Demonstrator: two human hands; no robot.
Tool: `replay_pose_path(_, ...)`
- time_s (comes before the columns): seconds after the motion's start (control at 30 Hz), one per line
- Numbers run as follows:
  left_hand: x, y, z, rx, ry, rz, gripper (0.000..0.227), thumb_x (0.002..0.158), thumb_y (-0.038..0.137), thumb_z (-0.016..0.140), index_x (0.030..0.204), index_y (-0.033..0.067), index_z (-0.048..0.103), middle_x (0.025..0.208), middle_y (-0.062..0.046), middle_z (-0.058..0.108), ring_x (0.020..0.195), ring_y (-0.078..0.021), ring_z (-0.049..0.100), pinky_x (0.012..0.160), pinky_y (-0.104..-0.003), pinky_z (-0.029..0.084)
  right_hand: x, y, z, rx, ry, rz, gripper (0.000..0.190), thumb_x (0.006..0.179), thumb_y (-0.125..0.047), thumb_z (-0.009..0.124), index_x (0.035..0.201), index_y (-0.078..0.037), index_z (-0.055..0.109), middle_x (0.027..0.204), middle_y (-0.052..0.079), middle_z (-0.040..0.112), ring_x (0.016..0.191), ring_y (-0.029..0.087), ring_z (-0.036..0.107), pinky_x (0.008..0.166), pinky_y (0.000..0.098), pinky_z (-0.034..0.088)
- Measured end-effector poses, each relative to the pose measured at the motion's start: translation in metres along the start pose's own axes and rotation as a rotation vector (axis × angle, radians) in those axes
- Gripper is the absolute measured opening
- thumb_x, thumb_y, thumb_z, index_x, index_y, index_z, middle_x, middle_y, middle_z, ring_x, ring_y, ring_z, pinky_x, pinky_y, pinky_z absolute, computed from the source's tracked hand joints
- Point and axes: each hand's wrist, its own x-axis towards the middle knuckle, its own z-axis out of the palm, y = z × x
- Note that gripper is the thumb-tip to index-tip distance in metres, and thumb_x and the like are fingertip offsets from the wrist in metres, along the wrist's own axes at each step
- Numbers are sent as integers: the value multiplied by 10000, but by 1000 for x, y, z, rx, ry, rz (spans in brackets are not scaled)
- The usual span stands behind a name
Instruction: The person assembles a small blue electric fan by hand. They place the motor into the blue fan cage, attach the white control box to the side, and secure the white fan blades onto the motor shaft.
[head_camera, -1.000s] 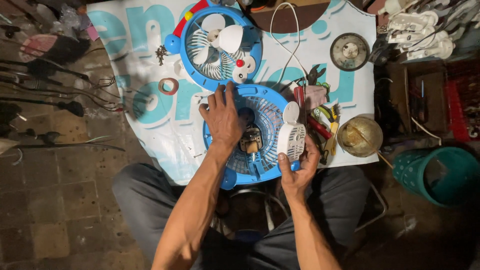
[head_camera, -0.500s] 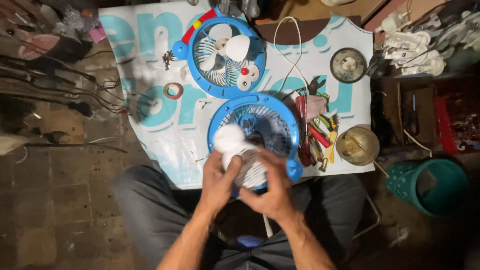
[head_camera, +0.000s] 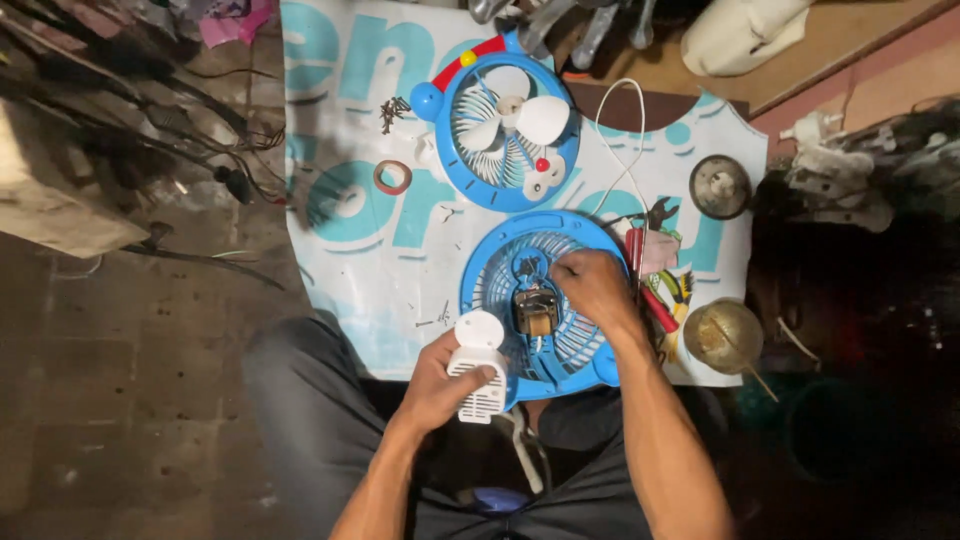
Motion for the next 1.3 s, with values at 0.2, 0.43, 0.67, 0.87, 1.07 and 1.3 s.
replay_pose_path(0.2,5,3,-4,93,-99,138,335,764,80,829,1071,0,724,962,-146,768,883,-176,666,832,-392,563,21,-18,5,-163,-237,40,207,810,-296,733,942,-155,805,915,146,769,978,396,706,823,508,565)
replay_pose_path(0.43,8,-6,-9,119,-108,128,384,773,100,814,1123,-8,701,1029,-169,736,958,-214,635,897,-465,525,25,-35,6,-353,-282,123,284,768,-356,733,990,-194,804,1030,112,768,1083,380,681,908,497,562)
replay_pose_path(0.67,4,6,-5,140,-96,116,365,785,104,798,1123,2,703,1032,-173,725,968,-227,622,903,-470,513,15,-60,1,-474,-290,71,313,790,-338,656,974,-125,794,1007,165,760,1058,416,681,918,541,554)
replay_pose_path(0.87,3,7,-5,130,-107,111,369,803,117,785,1148,13,705,1052,-185,734,970,-241,647,907,-476,520,18,-47,2,-469,-275,16,258,813,-290,667,937,-105,797,925,185,756,959,419,712,837,509,585)
replay_pose_path(1.07,4,2,-8,111,-119,144,360,825,114,765,1168,19,705,1053,-195,743,991,-254,662,886,-489,530,17,-54,6,-475,-234,30,303,798,-328,644,872,-71,784,835,194,742,902,423,714,778,532,585)
replay_pose_path(1.3,3,12,-3,146,-114,162,323,818,136,770,1116,25,712,1003,-179,746,937,-247,664,870,-489,531,-4,-95,3,-586,-189,39,337,814,-326,634,720,-24,751,662,200,687,730,392,725,703,489,578)
